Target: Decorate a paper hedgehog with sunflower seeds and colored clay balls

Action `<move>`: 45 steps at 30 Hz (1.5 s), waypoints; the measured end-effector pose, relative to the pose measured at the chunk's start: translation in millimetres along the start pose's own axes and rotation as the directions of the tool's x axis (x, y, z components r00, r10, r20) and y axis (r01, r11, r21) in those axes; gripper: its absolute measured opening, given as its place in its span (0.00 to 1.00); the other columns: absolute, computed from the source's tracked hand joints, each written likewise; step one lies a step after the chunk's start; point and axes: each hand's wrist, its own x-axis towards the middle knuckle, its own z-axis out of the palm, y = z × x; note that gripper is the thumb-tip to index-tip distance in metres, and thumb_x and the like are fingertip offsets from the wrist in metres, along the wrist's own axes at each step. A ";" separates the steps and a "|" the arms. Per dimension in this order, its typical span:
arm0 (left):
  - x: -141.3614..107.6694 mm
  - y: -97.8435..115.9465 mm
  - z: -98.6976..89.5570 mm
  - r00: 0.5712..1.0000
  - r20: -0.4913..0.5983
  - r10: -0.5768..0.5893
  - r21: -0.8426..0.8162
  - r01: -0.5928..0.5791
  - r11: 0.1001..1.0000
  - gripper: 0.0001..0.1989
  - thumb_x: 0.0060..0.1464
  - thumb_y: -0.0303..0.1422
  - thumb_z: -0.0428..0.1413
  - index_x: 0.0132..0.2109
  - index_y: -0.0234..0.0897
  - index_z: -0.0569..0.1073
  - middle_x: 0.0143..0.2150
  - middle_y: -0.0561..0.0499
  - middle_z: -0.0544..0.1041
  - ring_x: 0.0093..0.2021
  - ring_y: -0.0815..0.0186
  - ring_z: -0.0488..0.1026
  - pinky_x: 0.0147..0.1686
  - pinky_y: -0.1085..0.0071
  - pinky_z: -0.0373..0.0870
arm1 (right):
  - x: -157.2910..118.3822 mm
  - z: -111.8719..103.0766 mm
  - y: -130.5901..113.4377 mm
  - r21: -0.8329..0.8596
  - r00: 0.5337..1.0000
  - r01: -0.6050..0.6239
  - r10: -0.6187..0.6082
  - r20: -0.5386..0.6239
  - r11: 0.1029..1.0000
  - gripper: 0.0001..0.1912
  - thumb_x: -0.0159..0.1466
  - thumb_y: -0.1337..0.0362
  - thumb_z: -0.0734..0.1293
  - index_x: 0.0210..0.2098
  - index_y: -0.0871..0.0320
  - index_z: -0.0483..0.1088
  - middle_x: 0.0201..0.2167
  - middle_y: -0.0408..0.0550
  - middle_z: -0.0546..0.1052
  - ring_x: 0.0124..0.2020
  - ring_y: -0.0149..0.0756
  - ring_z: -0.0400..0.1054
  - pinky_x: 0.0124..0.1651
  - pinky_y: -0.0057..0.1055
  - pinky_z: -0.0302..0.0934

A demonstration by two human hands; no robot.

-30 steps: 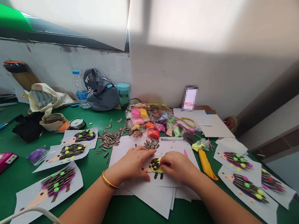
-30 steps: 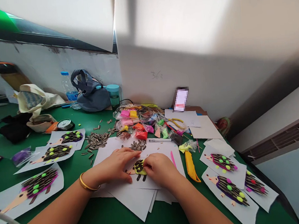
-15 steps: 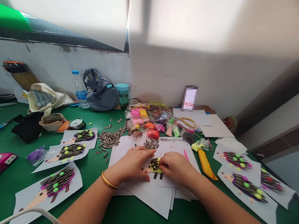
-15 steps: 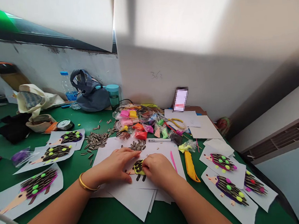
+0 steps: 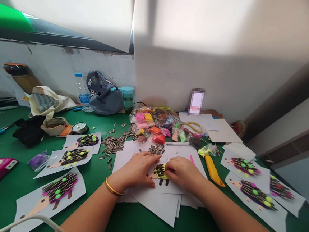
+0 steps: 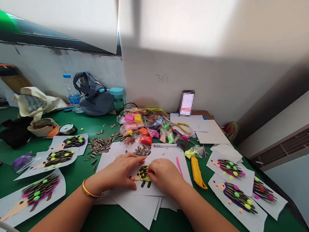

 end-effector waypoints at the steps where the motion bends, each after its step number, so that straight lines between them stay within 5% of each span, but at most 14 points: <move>1: 0.0 -0.4 0.4 1.000 -0.003 0.004 0.002 -0.004 1.000 0.50 0.36 0.43 0.69 0.66 0.49 0.59 0.62 0.46 0.69 0.63 0.49 0.60 0.57 0.58 0.58 | 0.0 -0.5 0.1 -0.002 1.000 -0.003 0.003 0.005 1.000 0.06 0.61 0.69 0.66 0.33 0.56 0.76 0.31 0.45 0.77 0.35 0.35 0.69 0.39 0.30 0.56; 14: -0.3 -1.1 1.2 0.999 -0.019 0.030 0.020 -0.029 0.999 0.51 0.36 0.43 0.70 0.66 0.49 0.58 0.61 0.47 0.70 0.62 0.50 0.61 0.56 0.59 0.59 | -0.5 -1.6 1.5 0.083 1.000 -0.018 0.017 0.006 0.996 0.07 0.61 0.69 0.65 0.32 0.56 0.76 0.30 0.45 0.77 0.35 0.35 0.69 0.39 0.29 0.57; 20: -0.2 -0.3 0.5 1.000 -0.005 0.007 0.038 -0.006 0.999 0.51 0.35 0.45 0.70 0.66 0.48 0.59 0.62 0.45 0.69 0.62 0.49 0.61 0.55 0.58 0.59 | -0.1 -18.9 39.3 0.128 0.949 -0.225 0.247 -0.195 0.966 0.10 0.66 0.64 0.61 0.38 0.55 0.75 0.38 0.47 0.78 0.40 0.38 0.69 0.42 0.32 0.59; 23: 0.3 -0.3 1.0 1.000 -0.008 0.013 0.038 -0.013 0.999 0.50 0.36 0.45 0.69 0.66 0.48 0.59 0.62 0.46 0.69 0.63 0.49 0.60 0.56 0.58 0.59 | 3.3 -15.1 56.1 0.120 0.924 -0.306 0.325 -0.201 0.944 0.10 0.65 0.65 0.61 0.40 0.55 0.75 0.41 0.47 0.78 0.42 0.39 0.70 0.43 0.32 0.60; 28: 1.0 -1.0 2.0 0.999 -0.030 0.019 0.029 -0.018 0.999 0.50 0.36 0.45 0.69 0.66 0.48 0.60 0.61 0.46 0.70 0.62 0.48 0.61 0.56 0.57 0.58 | 13.4 1.1 64.6 0.072 0.964 -0.212 0.221 -0.151 0.975 0.10 0.64 0.66 0.63 0.41 0.56 0.76 0.41 0.49 0.77 0.44 0.39 0.69 0.47 0.32 0.60; 33: 0.5 -2.9 0.3 0.998 -0.060 0.036 -0.001 -0.036 0.999 0.48 0.36 0.45 0.69 0.65 0.50 0.62 0.58 0.48 0.73 0.60 0.49 0.63 0.56 0.59 0.59 | 18.4 -0.6 69.6 0.060 0.948 -0.252 0.258 -0.187 0.966 0.10 0.64 0.69 0.63 0.37 0.56 0.77 0.39 0.50 0.76 0.43 0.40 0.69 0.47 0.34 0.61; 40: 3.0 -5.7 -2.9 0.991 -0.129 0.045 -0.031 -0.049 0.998 0.25 0.58 0.38 0.56 0.63 0.49 0.65 0.51 0.52 0.79 0.54 0.56 0.69 0.54 0.61 0.60 | 12.0 -0.4 47.1 0.166 0.987 0.106 -0.083 -0.138 0.980 0.18 0.63 0.72 0.62 0.45 0.48 0.78 0.44 0.48 0.75 0.49 0.39 0.67 0.54 0.37 0.60; 45: 5.1 -6.7 0.2 0.985 -0.169 0.026 -0.001 -0.026 1.000 0.24 0.59 0.27 0.51 0.61 0.47 0.67 0.48 0.53 0.80 0.53 0.58 0.71 0.53 0.61 0.60 | 12.2 -1.9 48.3 0.046 0.995 0.014 -0.009 -0.101 0.999 0.20 0.61 0.73 0.61 0.44 0.48 0.79 0.45 0.47 0.76 0.50 0.41 0.66 0.55 0.40 0.58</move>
